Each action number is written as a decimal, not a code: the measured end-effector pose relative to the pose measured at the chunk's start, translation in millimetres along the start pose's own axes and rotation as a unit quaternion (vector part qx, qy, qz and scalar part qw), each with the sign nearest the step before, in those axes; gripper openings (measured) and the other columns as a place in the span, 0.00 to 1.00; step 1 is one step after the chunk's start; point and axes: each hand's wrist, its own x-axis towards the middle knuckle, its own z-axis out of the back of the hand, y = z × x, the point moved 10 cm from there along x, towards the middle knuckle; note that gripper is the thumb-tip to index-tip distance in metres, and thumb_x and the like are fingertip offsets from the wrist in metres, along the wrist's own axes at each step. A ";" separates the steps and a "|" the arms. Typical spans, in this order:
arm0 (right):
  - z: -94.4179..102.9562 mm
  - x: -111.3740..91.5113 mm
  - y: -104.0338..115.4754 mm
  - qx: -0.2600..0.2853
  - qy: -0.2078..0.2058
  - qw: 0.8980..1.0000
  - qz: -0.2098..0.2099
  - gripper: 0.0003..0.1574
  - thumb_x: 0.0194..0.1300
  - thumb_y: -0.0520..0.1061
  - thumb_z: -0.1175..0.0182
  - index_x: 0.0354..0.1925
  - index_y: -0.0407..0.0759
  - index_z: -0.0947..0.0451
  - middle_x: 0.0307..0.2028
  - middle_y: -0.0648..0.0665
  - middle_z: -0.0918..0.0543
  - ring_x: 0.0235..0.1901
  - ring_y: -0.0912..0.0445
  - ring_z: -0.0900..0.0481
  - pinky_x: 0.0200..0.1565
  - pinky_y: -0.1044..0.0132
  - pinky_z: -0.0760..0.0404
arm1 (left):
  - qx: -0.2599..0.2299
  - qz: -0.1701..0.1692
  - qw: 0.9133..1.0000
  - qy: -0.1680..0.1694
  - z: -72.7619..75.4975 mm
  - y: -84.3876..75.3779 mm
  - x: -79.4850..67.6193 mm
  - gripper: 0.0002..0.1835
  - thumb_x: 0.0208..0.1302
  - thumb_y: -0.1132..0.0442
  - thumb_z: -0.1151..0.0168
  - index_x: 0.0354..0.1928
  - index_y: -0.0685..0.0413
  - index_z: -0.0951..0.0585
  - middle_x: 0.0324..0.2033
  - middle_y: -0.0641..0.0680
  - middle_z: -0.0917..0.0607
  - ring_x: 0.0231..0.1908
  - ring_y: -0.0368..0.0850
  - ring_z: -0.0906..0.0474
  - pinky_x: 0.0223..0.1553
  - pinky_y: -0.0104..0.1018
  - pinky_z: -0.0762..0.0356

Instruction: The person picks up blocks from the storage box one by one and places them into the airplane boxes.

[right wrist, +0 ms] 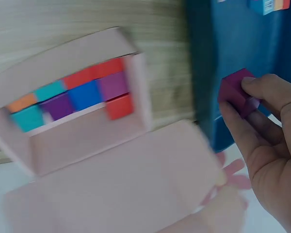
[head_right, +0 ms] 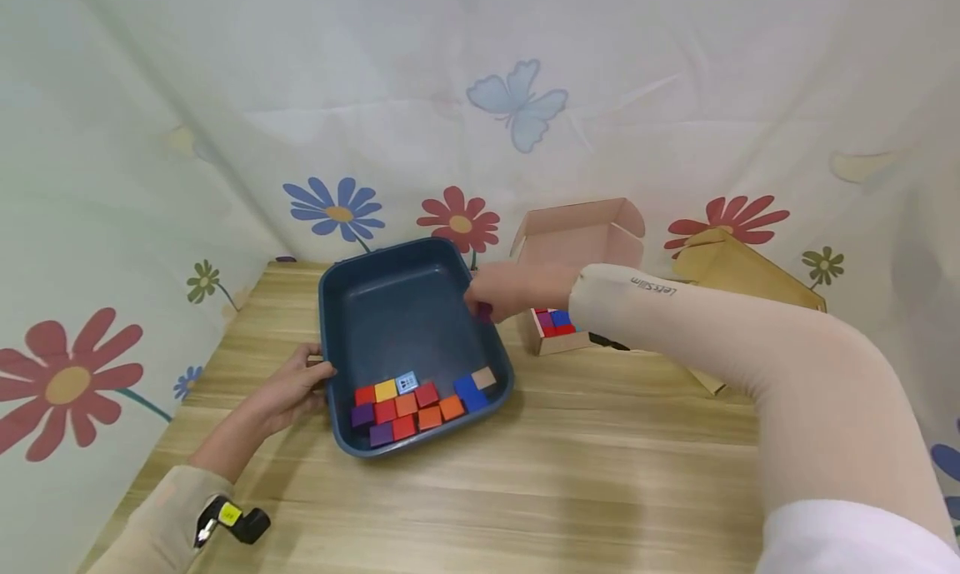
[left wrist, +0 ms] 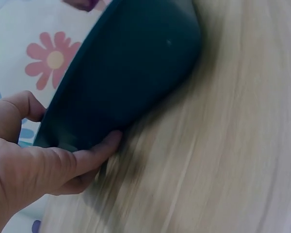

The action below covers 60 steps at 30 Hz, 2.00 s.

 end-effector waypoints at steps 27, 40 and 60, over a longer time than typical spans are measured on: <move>-16.9 -66.1 -74.2 -0.082 -0.062 0.995 -0.011 0.09 0.58 0.42 0.25 0.39 0.46 0.11 0.32 0.53 0.14 0.35 0.56 0.21 0.41 0.61 0.17 | -0.018 -0.001 1.000 -0.017 -1.3 -0.2 -2.4 0.30 0.68 0.72 0.52 0.66 0.60 0.52 0.55 0.65 0.36 0.42 0.47 0.24 0.37 0.39 0.18; -47.2 -63.8 -98.2 -0.029 -0.143 0.989 -0.034 0.23 0.61 0.36 0.28 0.54 0.40 0.17 0.35 0.45 0.17 0.36 0.52 0.20 0.44 0.59 0.17 | -0.019 -0.003 1.000 -0.015 -0.4 -2.5 -3.0 0.29 0.69 0.72 0.54 0.66 0.60 0.53 0.57 0.66 0.38 0.40 0.46 0.25 0.35 0.37 0.20; -55.9 -67.4 -113.1 0.052 -0.182 0.971 -0.144 0.10 0.60 0.30 0.33 0.42 0.31 0.18 0.35 0.39 0.16 0.36 0.47 0.20 0.48 0.50 0.17 | -0.026 -0.001 1.000 -0.009 -1.9 -0.2 -1.9 0.28 0.69 0.72 0.53 0.66 0.59 0.52 0.56 0.65 0.37 0.42 0.46 0.25 0.37 0.37 0.19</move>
